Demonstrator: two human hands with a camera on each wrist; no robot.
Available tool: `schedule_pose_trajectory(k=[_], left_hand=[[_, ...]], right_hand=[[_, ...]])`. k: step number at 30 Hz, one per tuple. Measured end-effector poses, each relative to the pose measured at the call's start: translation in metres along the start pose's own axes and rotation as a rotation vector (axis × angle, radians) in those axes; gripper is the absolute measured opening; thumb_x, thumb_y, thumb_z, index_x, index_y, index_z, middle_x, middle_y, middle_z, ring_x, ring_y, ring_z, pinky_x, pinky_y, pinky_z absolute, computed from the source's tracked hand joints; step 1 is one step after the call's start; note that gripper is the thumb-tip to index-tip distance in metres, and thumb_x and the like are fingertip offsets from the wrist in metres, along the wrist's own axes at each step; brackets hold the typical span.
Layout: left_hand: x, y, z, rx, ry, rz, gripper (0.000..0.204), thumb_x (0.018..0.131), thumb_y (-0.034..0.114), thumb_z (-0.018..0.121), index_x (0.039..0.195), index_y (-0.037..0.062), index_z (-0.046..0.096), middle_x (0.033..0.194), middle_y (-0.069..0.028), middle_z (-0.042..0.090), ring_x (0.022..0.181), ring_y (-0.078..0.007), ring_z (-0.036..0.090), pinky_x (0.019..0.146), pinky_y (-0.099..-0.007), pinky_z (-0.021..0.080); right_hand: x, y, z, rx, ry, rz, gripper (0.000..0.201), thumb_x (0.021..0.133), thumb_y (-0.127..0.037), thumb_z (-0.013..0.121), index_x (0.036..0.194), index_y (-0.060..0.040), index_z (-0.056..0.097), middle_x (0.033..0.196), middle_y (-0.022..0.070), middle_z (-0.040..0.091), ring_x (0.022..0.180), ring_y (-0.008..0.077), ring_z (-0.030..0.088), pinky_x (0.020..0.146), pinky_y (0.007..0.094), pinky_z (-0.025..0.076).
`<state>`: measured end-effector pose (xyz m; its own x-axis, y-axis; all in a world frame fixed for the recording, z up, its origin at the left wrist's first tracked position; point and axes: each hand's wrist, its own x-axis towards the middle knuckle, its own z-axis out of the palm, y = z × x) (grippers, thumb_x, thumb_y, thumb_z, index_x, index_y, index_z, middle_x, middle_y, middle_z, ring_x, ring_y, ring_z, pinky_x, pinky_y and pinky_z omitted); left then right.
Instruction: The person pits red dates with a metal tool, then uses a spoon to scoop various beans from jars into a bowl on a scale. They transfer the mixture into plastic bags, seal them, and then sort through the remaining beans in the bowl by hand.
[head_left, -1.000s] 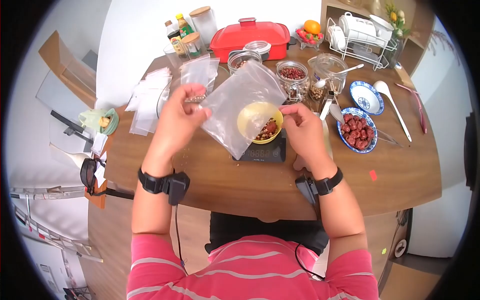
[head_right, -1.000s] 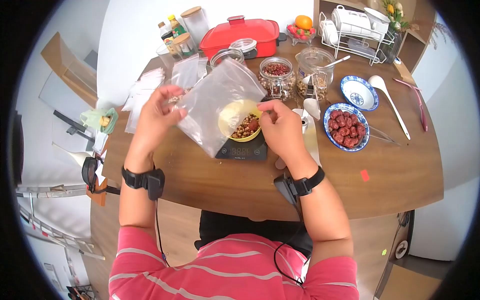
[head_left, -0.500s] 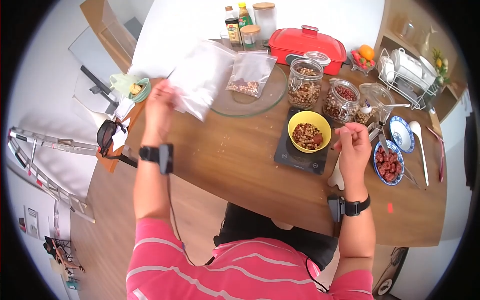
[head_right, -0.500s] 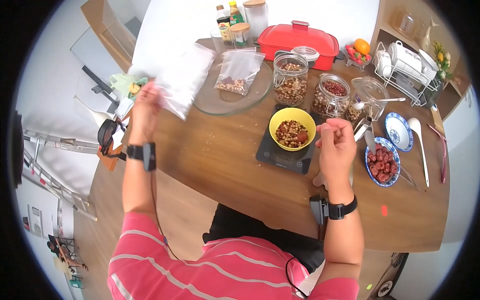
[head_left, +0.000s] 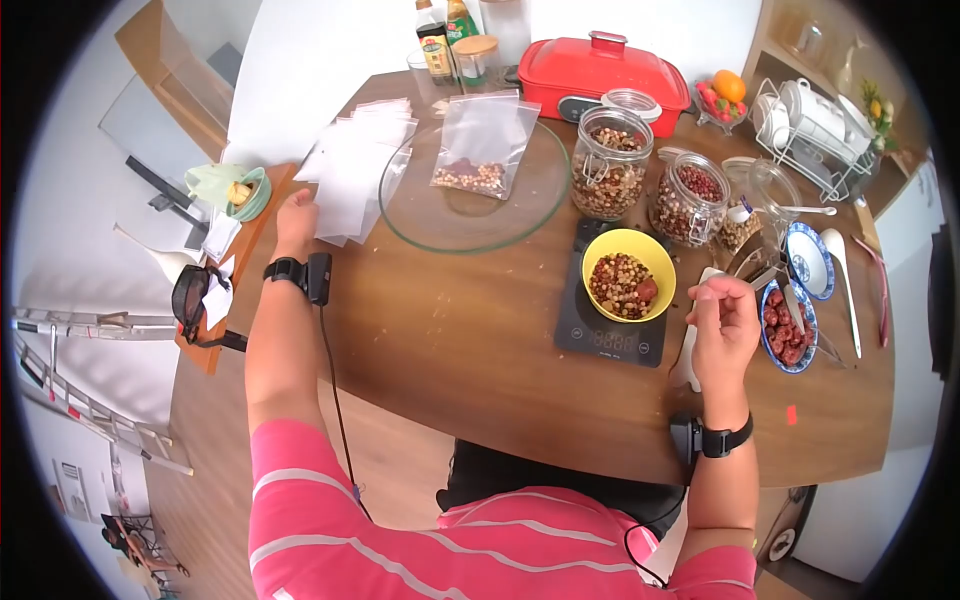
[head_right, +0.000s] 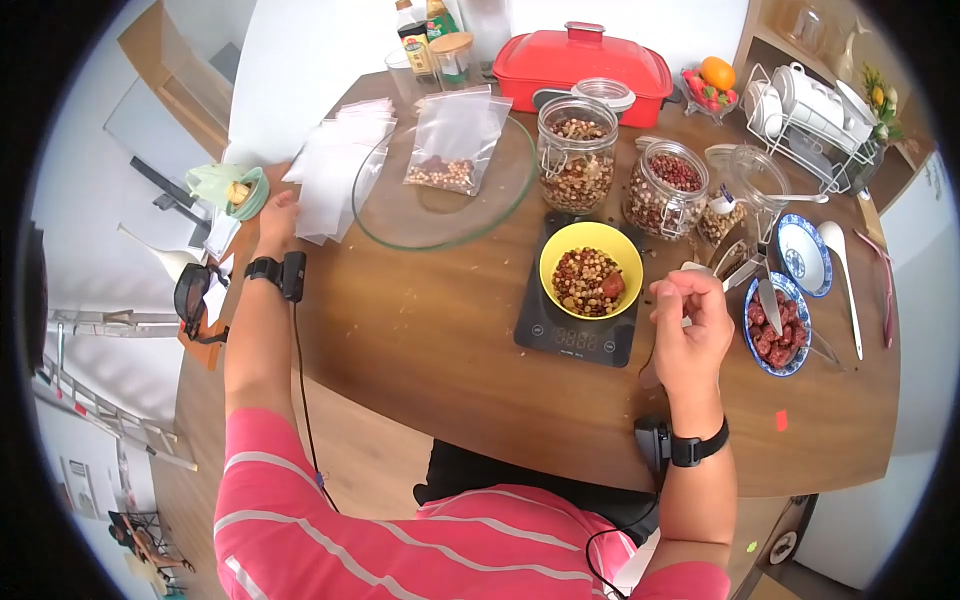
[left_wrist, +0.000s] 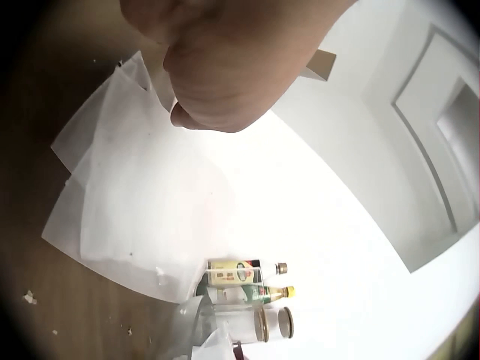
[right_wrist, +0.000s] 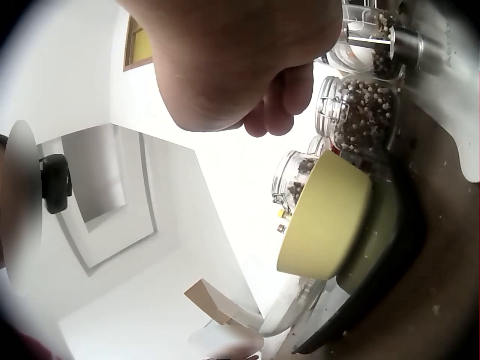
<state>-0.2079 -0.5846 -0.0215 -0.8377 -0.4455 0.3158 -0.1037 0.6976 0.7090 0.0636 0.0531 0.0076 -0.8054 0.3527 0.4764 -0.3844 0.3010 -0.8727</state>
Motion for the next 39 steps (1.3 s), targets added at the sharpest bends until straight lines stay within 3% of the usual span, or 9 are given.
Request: schedule_pose_trajectory(k=[3,7,15,18,22,28,32,34,39], left_hand=[[-0.034,0.095,-0.01,0.241,0.015,0.199,0.034,0.09,0.017,0.064,0.118,0.0007,0.07,0.102,-0.0192,0.075,0.098,-0.0283,0.072,0.088,-0.0376,0.054],[-0.074,0.2,0.024,0.075,-0.271,0.457,0.035,0.092,0.021,0.067,0.121,0.0024,0.069,0.104,-0.0202,0.074,0.098,-0.0271,0.071,0.088,-0.0364,0.054],[-0.109,0.292,0.139,0.563,-0.617,0.369,0.066,0.084,0.047,0.075,0.122,-0.0052,0.066,0.132,-0.0291,0.065,0.127,-0.0399,0.062,0.107,-0.0448,0.048],[-0.109,0.288,0.158,0.674,-0.504,0.379,0.074,0.085,0.054,0.073,0.121,-0.0099,0.065,0.126,-0.0325,0.066,0.12,-0.0449,0.064,0.101,-0.0443,0.051],[-0.105,0.287,0.159,0.786,-0.563,0.403,0.057,0.086,0.037,0.067,0.124,-0.0057,0.066,0.127,-0.0302,0.067,0.121,-0.0425,0.065,0.103,-0.0471,0.052],[-0.085,0.264,0.131,0.599,-0.281,0.458,0.031,0.088,0.018,0.056,0.108,-0.0009,0.071,0.109,-0.0293,0.072,0.108,-0.0456,0.068,0.094,-0.0497,0.054],[-0.101,0.262,0.07,0.265,-0.259,0.449,0.025,0.091,0.012,0.056,0.105,-0.0034,0.07,0.105,-0.0216,0.075,0.099,-0.0318,0.072,0.087,-0.0388,0.055],[-0.141,0.273,0.03,-0.402,-0.304,0.328,0.022,0.092,0.007,0.055,0.105,-0.0023,0.07,0.107,-0.0144,0.075,0.098,-0.0251,0.07,0.087,-0.0369,0.054],[-0.248,0.264,-0.024,-0.602,-0.262,0.224,0.02,0.095,0.005,0.057,0.107,-0.0003,0.072,0.1,-0.0055,0.072,0.085,-0.0124,0.063,0.077,-0.0273,0.05]], right_hand=[[-0.002,-0.003,0.002,-0.022,-0.004,-0.01,0.012,0.099,-0.001,0.065,0.111,-0.0012,0.061,0.091,0.0072,0.073,0.077,0.0074,0.066,0.063,0.0219,0.054],[-0.004,-0.002,0.003,-0.017,-0.007,-0.026,0.013,0.098,-0.001,0.065,0.111,-0.0013,0.062,0.09,0.0068,0.074,0.075,0.0069,0.065,0.063,0.0215,0.053],[0.0,0.004,0.002,-0.069,0.022,-0.053,0.01,0.095,-0.004,0.07,0.105,-0.0024,0.067,0.079,0.0027,0.072,0.069,0.0047,0.064,0.06,0.0217,0.049],[0.002,-0.003,0.001,-0.054,0.046,-0.067,0.01,0.095,-0.003,0.071,0.103,-0.0017,0.067,0.076,0.0046,0.07,0.066,0.0063,0.064,0.058,0.0227,0.05],[0.005,-0.009,-0.002,-0.044,0.027,-0.112,0.009,0.094,-0.003,0.07,0.103,-0.0005,0.067,0.076,0.0063,0.072,0.065,0.0101,0.068,0.059,0.0259,0.055],[0.002,-0.017,0.0,-0.002,-0.031,-0.128,0.007,0.095,-0.002,0.067,0.102,-0.001,0.066,0.078,0.0084,0.074,0.067,0.0134,0.073,0.06,0.0265,0.056],[0.0,-0.019,0.002,-0.031,-0.021,-0.166,0.007,0.095,-0.003,0.068,0.102,-0.0019,0.066,0.078,0.0077,0.073,0.067,0.0141,0.073,0.06,0.0268,0.056],[-0.001,-0.019,0.003,-0.039,-0.044,-0.145,0.009,0.094,-0.003,0.069,0.102,-0.0025,0.066,0.077,0.0073,0.073,0.067,0.0145,0.073,0.061,0.0274,0.056],[-0.005,-0.013,0.008,-0.043,-0.092,-0.13,0.011,0.094,-0.006,0.071,0.103,-0.0026,0.067,0.08,0.0066,0.072,0.064,0.0121,0.069,0.059,0.0267,0.055]])
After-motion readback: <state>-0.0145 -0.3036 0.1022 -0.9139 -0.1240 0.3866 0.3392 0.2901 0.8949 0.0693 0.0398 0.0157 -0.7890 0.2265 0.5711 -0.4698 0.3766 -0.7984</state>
